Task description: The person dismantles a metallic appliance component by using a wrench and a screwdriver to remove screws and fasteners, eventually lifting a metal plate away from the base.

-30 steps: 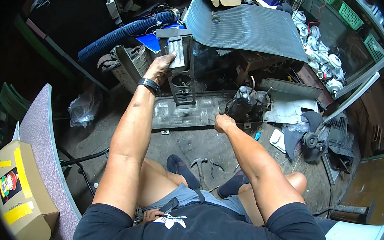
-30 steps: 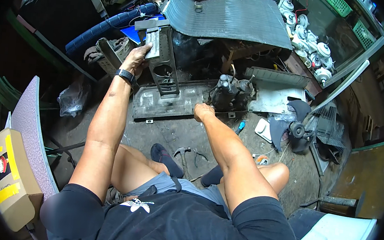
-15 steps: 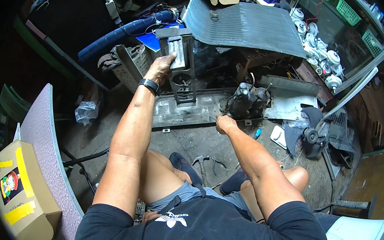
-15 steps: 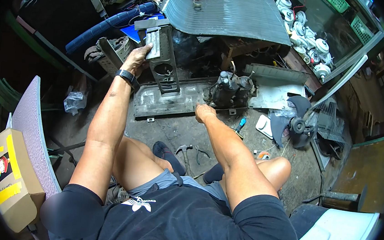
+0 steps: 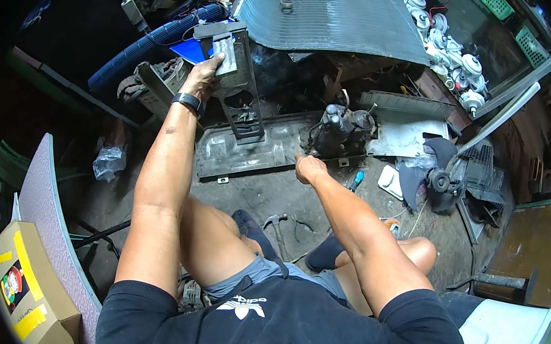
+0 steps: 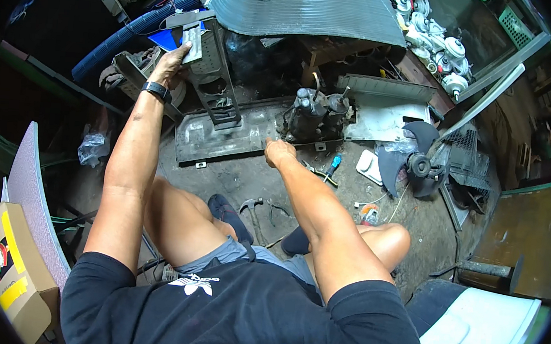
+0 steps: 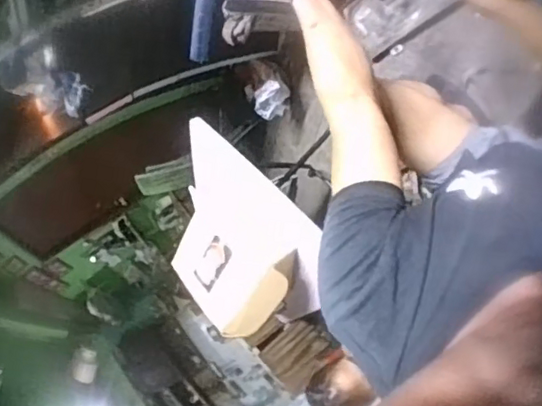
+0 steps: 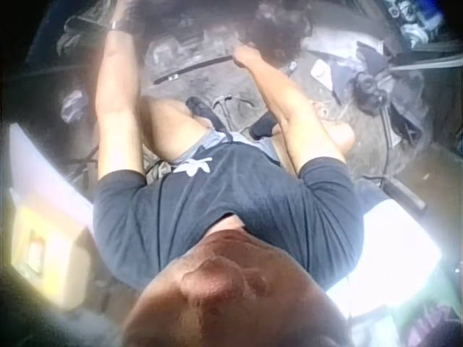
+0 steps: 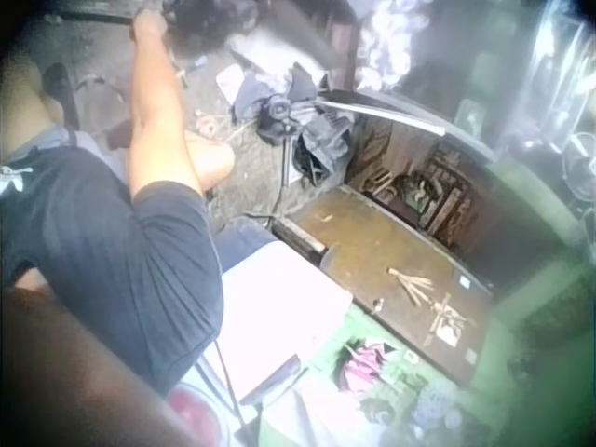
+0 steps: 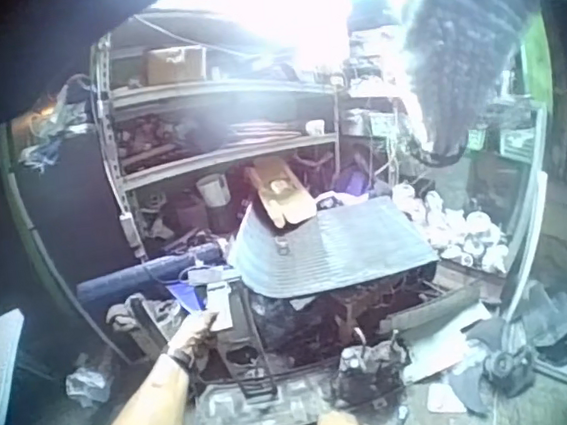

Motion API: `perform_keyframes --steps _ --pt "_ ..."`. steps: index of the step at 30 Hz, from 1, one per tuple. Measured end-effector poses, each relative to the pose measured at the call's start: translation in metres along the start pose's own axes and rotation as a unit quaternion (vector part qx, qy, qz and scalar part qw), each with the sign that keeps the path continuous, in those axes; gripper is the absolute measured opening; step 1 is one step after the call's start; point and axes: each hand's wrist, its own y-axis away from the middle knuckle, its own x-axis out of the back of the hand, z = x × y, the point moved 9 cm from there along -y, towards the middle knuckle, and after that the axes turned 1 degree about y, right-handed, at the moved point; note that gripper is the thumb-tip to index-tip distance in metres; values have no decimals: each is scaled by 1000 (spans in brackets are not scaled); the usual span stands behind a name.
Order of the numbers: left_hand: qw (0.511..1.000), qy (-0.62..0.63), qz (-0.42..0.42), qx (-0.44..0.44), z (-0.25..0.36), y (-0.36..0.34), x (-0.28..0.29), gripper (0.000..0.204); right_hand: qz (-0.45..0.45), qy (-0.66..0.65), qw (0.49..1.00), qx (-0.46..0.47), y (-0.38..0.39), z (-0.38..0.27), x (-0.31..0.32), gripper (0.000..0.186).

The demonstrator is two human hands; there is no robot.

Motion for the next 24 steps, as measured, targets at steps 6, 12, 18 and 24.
perform_keyframes --steps 6,12,18,24 --pt "1000 12 -4 12 -6 -14 9 31 4 -13 999 30 -6 -3 -2 60" --pt "1000 6 -11 -8 -2 1 -7 33 10 -7 1000 23 -26 3 15 57" --pt "999 13 -7 -41 1 21 -17 34 -22 36 999 10 -43 -5 32 59" --pt "998 -1 -27 -55 -12 14 3 35 -36 50 997 41 -38 -59 37 48"
